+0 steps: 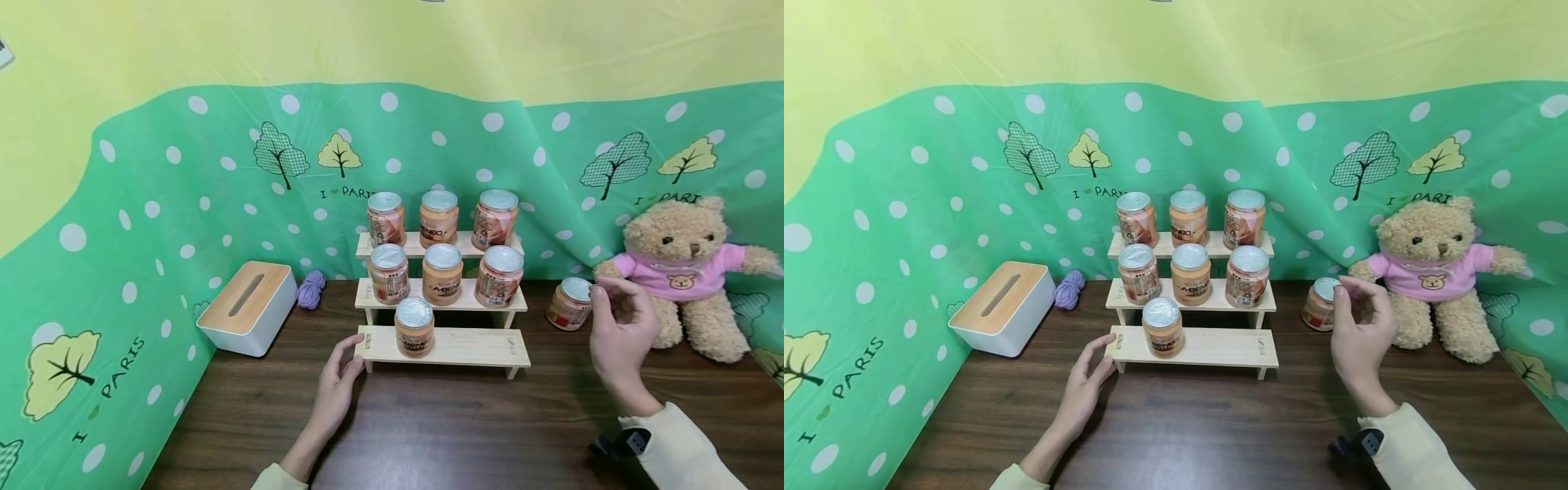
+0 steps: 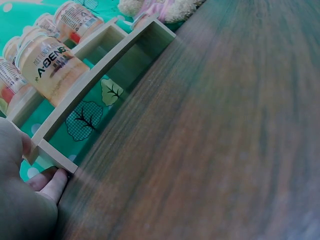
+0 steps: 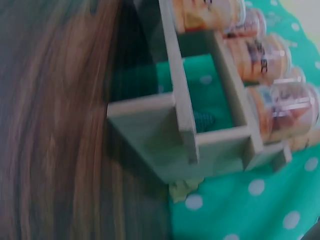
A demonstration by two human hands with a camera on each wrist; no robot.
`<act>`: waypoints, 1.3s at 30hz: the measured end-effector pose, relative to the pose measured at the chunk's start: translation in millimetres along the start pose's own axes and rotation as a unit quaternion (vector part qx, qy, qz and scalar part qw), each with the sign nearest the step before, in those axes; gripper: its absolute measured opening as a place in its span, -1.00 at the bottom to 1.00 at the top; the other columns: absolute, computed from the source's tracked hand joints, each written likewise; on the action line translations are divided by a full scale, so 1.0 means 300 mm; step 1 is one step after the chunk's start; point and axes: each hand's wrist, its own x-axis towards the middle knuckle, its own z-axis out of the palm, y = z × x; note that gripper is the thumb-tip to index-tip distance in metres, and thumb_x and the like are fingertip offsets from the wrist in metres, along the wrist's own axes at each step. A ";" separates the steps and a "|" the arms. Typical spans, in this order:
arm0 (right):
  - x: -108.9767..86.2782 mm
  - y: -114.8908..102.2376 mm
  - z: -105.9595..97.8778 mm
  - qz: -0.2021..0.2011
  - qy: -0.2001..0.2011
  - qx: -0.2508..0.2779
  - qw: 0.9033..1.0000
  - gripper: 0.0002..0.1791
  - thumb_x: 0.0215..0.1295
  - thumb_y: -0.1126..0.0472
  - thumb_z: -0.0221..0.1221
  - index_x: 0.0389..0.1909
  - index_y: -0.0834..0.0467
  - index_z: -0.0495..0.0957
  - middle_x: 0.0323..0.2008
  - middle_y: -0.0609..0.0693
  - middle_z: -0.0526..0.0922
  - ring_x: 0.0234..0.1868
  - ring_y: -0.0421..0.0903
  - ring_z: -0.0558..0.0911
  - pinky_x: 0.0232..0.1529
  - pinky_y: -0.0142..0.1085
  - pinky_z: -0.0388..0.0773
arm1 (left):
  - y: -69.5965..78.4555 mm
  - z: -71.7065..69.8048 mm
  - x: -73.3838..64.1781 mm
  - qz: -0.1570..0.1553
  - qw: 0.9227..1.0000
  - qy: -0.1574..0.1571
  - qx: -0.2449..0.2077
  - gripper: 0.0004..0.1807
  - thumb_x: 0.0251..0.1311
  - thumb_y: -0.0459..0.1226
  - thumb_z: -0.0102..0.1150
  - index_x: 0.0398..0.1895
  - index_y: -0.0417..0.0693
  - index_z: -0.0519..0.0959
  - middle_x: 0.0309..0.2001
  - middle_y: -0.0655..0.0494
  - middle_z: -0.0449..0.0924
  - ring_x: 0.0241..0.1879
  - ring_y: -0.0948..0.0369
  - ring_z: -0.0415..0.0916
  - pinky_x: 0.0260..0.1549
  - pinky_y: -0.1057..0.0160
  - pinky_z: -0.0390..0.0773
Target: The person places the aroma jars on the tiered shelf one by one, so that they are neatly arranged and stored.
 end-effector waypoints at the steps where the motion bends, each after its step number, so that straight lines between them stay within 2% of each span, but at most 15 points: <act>1: 0.005 0.006 -0.007 0.001 0.001 -0.019 1.000 -0.79 0.39 0.59 0.25 -0.06 0.71 0.62 -0.25 -0.02 0.74 -0.23 -0.18 0.65 -0.11 -0.46 0.55 | 0.002 0.001 -0.001 -0.002 1.000 0.002 0.000 -0.56 0.66 -0.07 0.24 0.51 0.28 0.56 0.49 0.18 0.56 0.26 0.06 0.67 0.17 0.25 0.65; 5: 0.028 0.029 -0.036 0.008 -0.007 -0.100 0.995 -0.76 0.41 0.54 0.29 -0.03 0.69 0.64 -0.25 -0.15 0.74 -0.26 -0.26 0.61 -0.15 -0.48 0.50 | 0.033 0.011 -0.009 0.004 1.000 0.010 0.009 -0.58 0.67 -0.12 0.22 0.49 0.24 0.57 0.47 0.19 0.57 0.23 0.15 0.68 0.14 0.30 0.65; 11: 0.045 0.064 -0.077 0.055 -0.024 -0.206 0.977 -0.68 0.36 0.45 0.42 0.07 0.52 0.71 -0.21 -0.26 0.72 -0.22 -0.30 0.63 -0.13 -0.52 0.53 | 0.136 0.030 -0.041 0.084 0.996 0.006 0.016 -0.57 0.70 -0.19 0.14 0.50 -0.07 0.55 0.44 -0.09 0.58 0.16 0.19 0.66 0.07 0.37 0.62; 14: 0.042 0.083 -0.094 0.088 -0.036 -0.251 0.963 -0.59 0.34 0.37 0.48 0.18 0.37 0.72 -0.14 -0.29 0.67 -0.13 -0.31 0.61 -0.06 -0.51 0.51 | 0.174 0.036 -0.053 0.094 0.995 0.007 0.017 -0.58 0.69 -0.23 0.13 0.48 -0.11 0.55 0.43 -0.09 0.59 0.15 0.25 0.64 0.06 0.40 0.61; 17: 0.036 0.102 -0.108 0.117 -0.051 -0.290 0.948 -0.50 0.32 0.31 0.52 0.26 0.27 0.69 -0.08 -0.32 0.59 -0.06 -0.35 0.55 -0.02 -0.53 0.45 | 0.192 0.040 -0.057 0.072 0.997 0.013 0.027 -0.59 0.69 -0.29 0.11 0.48 -0.14 0.54 0.43 -0.10 0.58 0.15 0.27 0.64 0.07 0.41 0.60; 18: 0.034 0.109 -0.113 0.125 -0.055 -0.301 0.944 -0.47 0.31 0.29 0.53 0.28 0.24 0.69 -0.07 -0.33 0.58 -0.04 -0.37 0.53 -0.01 -0.53 0.43 | 0.204 0.043 -0.060 0.052 0.998 0.014 0.030 -0.59 0.69 -0.29 0.11 0.49 -0.13 0.53 0.45 -0.11 0.57 0.16 0.26 0.63 0.08 0.40 0.60; 21: 0.030 0.126 -0.126 0.143 -0.067 -0.326 0.932 -0.43 0.29 0.25 0.56 0.31 0.23 0.67 -0.07 -0.33 0.53 -0.04 -0.39 0.50 -0.02 -0.58 0.41 | 0.223 0.048 -0.061 0.021 0.999 0.015 0.031 -0.58 0.69 -0.32 0.09 0.50 -0.16 0.52 0.47 -0.17 0.54 0.19 0.20 0.62 0.13 0.37 0.59; 23: 0.029 0.136 -0.132 0.150 -0.076 -0.339 0.925 -0.40 0.27 0.24 0.58 0.31 0.24 0.66 -0.08 -0.33 0.51 -0.05 -0.41 0.49 -0.04 -0.61 0.41 | 0.224 0.049 -0.060 0.016 0.999 0.015 0.025 -0.58 0.69 -0.32 0.10 0.51 -0.14 0.52 0.49 -0.16 0.54 0.21 0.18 0.62 0.15 0.37 0.58; 25: 0.027 0.144 -0.135 0.154 -0.088 -0.350 0.920 -0.38 0.25 0.25 0.59 0.31 0.26 0.65 -0.06 -0.35 0.48 -0.05 -0.44 0.48 -0.06 -0.64 0.41 | 0.210 0.047 -0.057 0.028 0.999 0.013 0.025 -0.57 0.69 -0.32 0.10 0.51 -0.17 0.51 0.48 -0.19 0.53 0.22 0.16 0.62 0.14 0.35 0.59; 28: 0.023 0.154 -0.134 0.154 -0.106 -0.365 0.912 -0.36 0.23 0.26 0.61 0.32 0.28 0.65 -0.01 -0.30 0.47 -0.05 -0.45 0.46 -0.08 -0.65 0.39 | 0.142 0.031 -0.042 0.051 0.998 0.009 0.027 -0.57 0.70 -0.30 0.11 0.52 -0.10 0.52 0.47 -0.10 0.56 0.20 0.21 0.64 0.11 0.36 0.61; 30: 0.020 0.159 -0.133 0.155 -0.117 -0.376 0.906 -0.36 0.23 0.25 0.61 0.32 0.27 0.65 0.01 -0.20 0.50 -0.05 -0.41 0.44 -0.09 -0.63 0.35 | 0.095 0.021 -0.031 0.061 0.998 0.006 0.028 -0.57 0.70 -0.28 0.12 0.52 -0.05 0.53 0.47 -0.05 0.57 0.20 0.20 0.66 0.10 0.33 0.64; 33: 0.017 0.165 -0.134 0.156 -0.128 -0.394 0.897 -0.37 0.24 0.23 0.61 0.32 0.25 0.67 0.07 -0.03 0.54 0.00 -0.31 0.43 -0.05 -0.56 0.29 | 0.046 0.010 -0.019 0.055 0.998 0.004 0.017 -0.58 0.69 -0.20 0.18 0.51 0.12 0.56 0.46 0.13 0.59 0.20 0.21 0.67 0.11 0.33 0.65; 35: 0.017 0.169 -0.136 0.161 -0.130 -0.397 0.894 -0.37 0.23 0.22 0.62 0.31 0.25 0.68 0.10 0.00 0.56 0.03 -0.28 0.42 -0.01 -0.53 0.26 | 0.052 0.012 -0.022 0.046 0.999 0.005 0.008 -0.59 0.68 -0.16 0.20 0.50 0.18 0.58 0.45 0.19 0.59 0.20 0.23 0.68 0.12 0.34 0.64; 39: 0.020 0.175 -0.144 0.174 -0.122 -0.380 0.900 -0.38 0.22 0.22 0.63 0.29 0.20 0.70 0.03 -0.19 0.60 0.00 -0.34 0.47 -0.02 -0.56 0.32 | 0.118 0.029 -0.040 0.059 0.998 0.010 0.013 -0.59 0.69 -0.23 0.15 0.50 0.00 0.56 0.44 0.02 0.59 0.17 0.19 0.66 0.10 0.34 0.63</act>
